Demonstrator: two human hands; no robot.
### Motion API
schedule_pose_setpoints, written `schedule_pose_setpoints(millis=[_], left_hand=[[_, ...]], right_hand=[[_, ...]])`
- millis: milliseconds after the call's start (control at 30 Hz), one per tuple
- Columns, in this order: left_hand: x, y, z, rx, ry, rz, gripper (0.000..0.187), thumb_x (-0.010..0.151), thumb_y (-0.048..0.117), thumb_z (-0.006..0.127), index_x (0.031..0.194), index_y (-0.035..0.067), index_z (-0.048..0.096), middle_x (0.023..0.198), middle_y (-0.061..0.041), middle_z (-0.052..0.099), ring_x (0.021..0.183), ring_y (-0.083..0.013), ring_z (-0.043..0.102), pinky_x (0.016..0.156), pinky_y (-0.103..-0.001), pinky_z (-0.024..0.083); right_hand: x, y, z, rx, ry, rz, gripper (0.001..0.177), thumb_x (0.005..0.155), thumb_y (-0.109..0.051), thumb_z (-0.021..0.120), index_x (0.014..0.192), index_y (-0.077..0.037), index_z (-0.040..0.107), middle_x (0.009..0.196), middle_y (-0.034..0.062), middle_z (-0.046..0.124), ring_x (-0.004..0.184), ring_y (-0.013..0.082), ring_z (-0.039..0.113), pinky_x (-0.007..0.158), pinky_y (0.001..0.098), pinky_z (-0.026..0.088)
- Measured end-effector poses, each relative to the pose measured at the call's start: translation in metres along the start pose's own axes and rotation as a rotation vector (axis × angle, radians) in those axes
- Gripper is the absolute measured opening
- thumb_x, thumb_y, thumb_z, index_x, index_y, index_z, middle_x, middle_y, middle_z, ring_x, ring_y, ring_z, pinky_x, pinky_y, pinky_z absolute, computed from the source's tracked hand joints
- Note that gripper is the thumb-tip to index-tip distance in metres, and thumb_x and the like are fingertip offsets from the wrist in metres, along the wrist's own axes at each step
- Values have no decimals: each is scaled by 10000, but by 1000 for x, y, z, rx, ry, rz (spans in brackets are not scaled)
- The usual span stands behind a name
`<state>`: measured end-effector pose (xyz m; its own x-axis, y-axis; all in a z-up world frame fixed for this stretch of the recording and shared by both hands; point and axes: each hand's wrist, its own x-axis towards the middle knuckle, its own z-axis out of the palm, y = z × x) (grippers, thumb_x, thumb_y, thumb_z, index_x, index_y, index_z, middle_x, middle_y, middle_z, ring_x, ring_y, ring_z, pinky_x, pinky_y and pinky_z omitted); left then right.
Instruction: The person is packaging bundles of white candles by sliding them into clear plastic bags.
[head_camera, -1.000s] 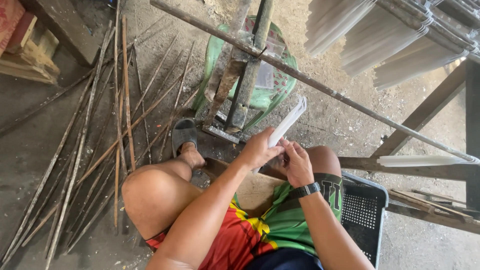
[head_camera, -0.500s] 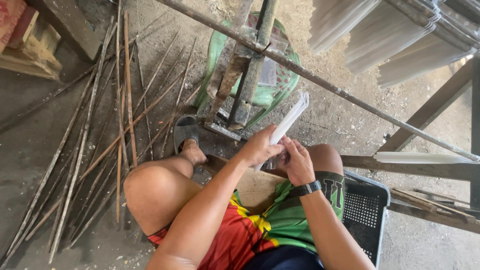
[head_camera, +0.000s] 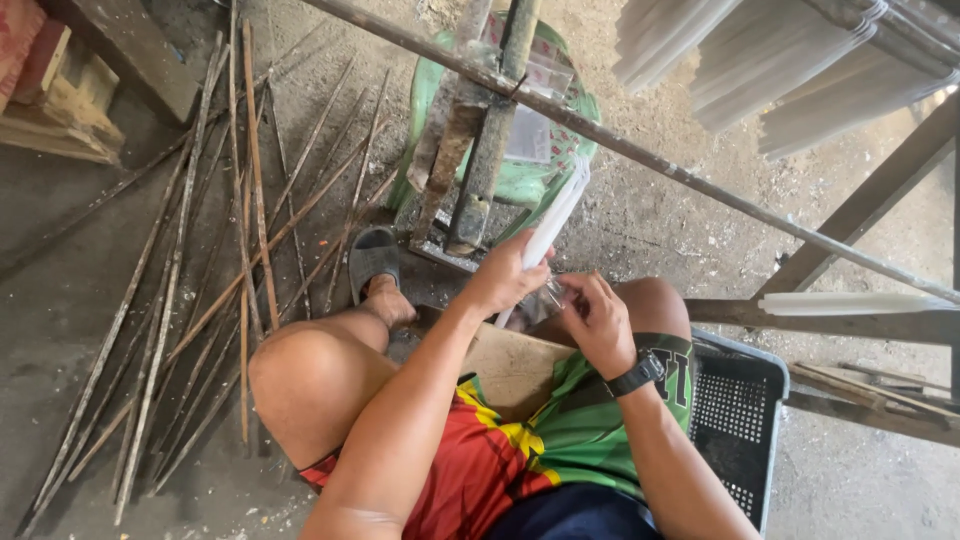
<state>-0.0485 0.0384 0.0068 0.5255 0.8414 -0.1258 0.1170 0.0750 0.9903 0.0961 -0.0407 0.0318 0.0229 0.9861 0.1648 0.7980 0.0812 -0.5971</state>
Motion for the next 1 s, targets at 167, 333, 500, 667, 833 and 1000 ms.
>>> schedule_pose_setpoints(millis=[167, 333, 500, 667, 833, 1000], left_hand=[[0, 5, -3, 369, 49, -15, 267, 745, 288, 525, 979, 161, 502, 837, -138, 620, 840, -318, 608, 749, -446, 487], [6, -1, -5, 311, 179, 34, 263, 744, 273, 554, 958, 124, 517, 825, -145, 626, 831, -342, 607, 709, -457, 492], [-1, 8, -7, 197, 90, 54, 300, 692, 272, 648, 911, 112, 520, 820, -166, 602, 831, -359, 598, 708, -464, 483], [-2, 12, 0, 275, 76, -20, 300, 734, 326, 596, 954, 139, 514, 879, -151, 602, 887, -344, 586, 769, -454, 474], [-10, 23, -5, -213, -239, -124, 160, 756, 192, 560, 816, 50, 521, 564, -85, 561, 424, -164, 574, 417, -253, 504], [-2, 2, 6, 43, -390, -250, 239, 731, 250, 576, 795, 26, 520, 549, -109, 586, 405, -182, 585, 367, -266, 501]], right_hand=[[3, 4, -9, 181, 2, 295, 169, 730, -144, 625, 894, -137, 663, 622, 31, 544, 594, 149, 528, 583, 298, 452], [5, 19, -5, 130, 88, 431, 131, 742, -180, 627, 864, -138, 641, 605, 31, 575, 599, 152, 545, 579, 290, 448], [5, 2, 0, 155, 190, 401, 100, 769, -161, 620, 837, -99, 582, 568, 47, 556, 554, 164, 556, 530, 288, 452], [15, 11, 4, -8, 160, 314, 147, 755, -163, 624, 886, -114, 579, 600, 87, 563, 602, 252, 561, 560, 364, 448], [32, 35, -1, -130, 90, 314, 170, 777, -216, 590, 860, -69, 601, 667, 176, 583, 694, 394, 563, 647, 457, 443], [50, 35, -20, 13, 170, 397, 123, 769, -204, 567, 847, -114, 601, 580, 87, 585, 625, 240, 599, 598, 367, 463]])
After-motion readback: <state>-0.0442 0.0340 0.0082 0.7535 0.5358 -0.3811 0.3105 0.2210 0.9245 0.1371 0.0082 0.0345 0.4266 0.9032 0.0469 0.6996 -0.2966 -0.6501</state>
